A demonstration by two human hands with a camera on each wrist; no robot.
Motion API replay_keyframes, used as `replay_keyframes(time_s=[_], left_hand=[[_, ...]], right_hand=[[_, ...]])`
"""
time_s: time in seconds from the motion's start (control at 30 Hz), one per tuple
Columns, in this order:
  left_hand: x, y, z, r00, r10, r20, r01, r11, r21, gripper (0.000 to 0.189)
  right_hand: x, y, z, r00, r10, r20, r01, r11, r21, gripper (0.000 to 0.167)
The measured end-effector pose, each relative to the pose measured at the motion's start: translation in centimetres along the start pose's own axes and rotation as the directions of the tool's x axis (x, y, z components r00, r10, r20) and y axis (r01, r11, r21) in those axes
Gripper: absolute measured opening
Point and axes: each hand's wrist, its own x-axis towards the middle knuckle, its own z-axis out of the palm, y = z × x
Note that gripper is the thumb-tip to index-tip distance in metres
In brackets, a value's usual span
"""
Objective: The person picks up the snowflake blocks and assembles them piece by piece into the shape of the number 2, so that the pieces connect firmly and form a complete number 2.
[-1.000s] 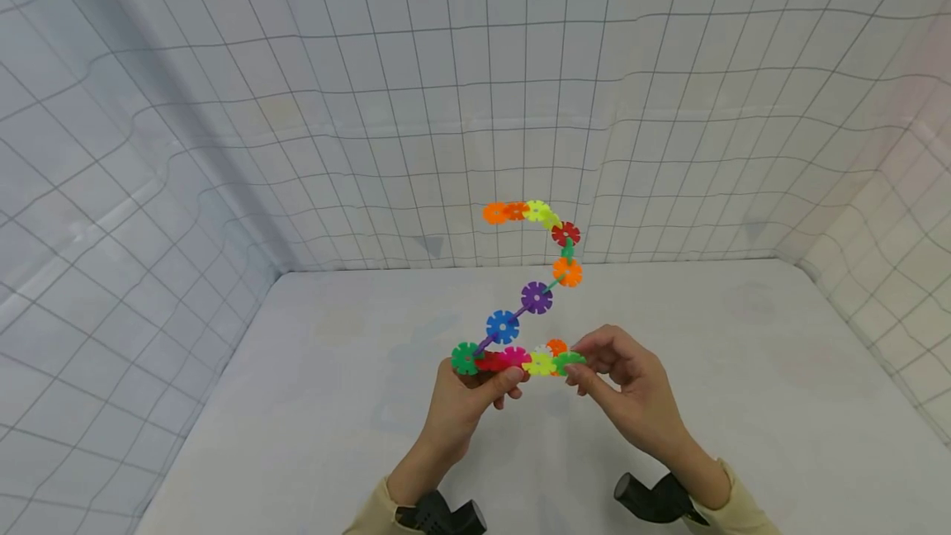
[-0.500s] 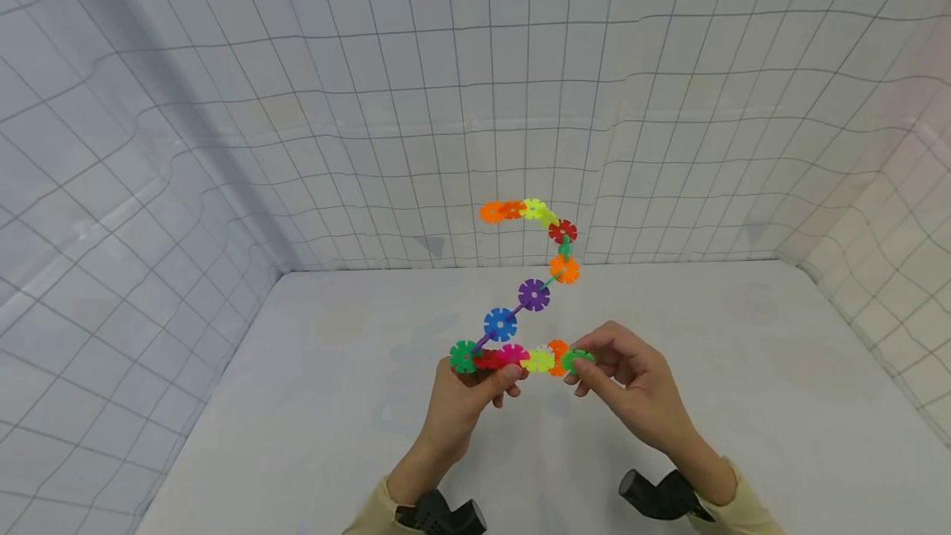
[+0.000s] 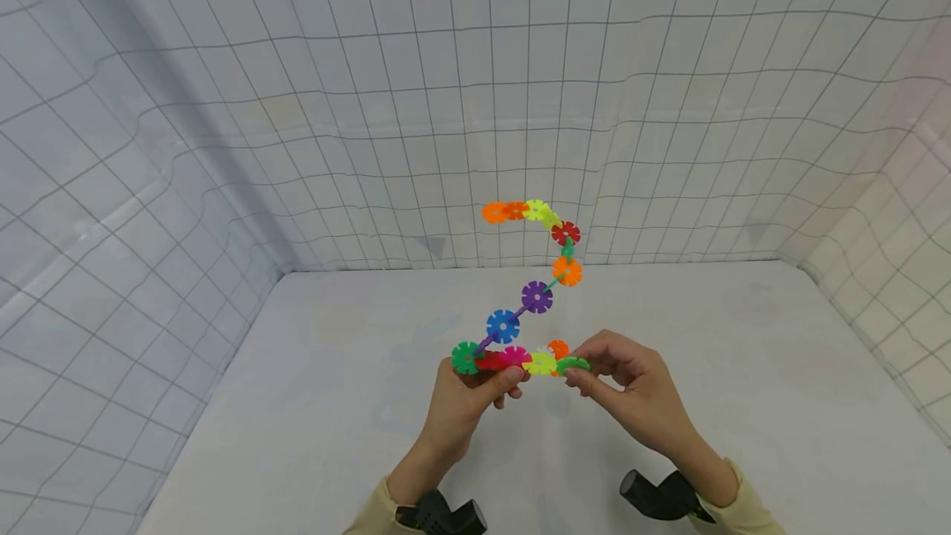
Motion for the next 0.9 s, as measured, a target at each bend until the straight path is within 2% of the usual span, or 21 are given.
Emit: replay_keyframes(time_s=[0.57, 0.9], left_hand=[[0.05, -0.13, 0.02, 1.0, 0.021, 0.008, -0.021, 1.0, 0.013, 0.025], [-0.03, -0.33, 0.27, 1.0, 0.015, 0.003, -0.015, 1.0, 0.016, 0.024]], right_hand=[[0.0, -0.45, 0.14, 1.0, -0.008, -0.018, 0.008, 1.0, -0.024, 0.015], [-0.24, -0.43, 0.21, 0.998, -0.004, -0.07, 0.002, 1.0, -0.026, 0.028]])
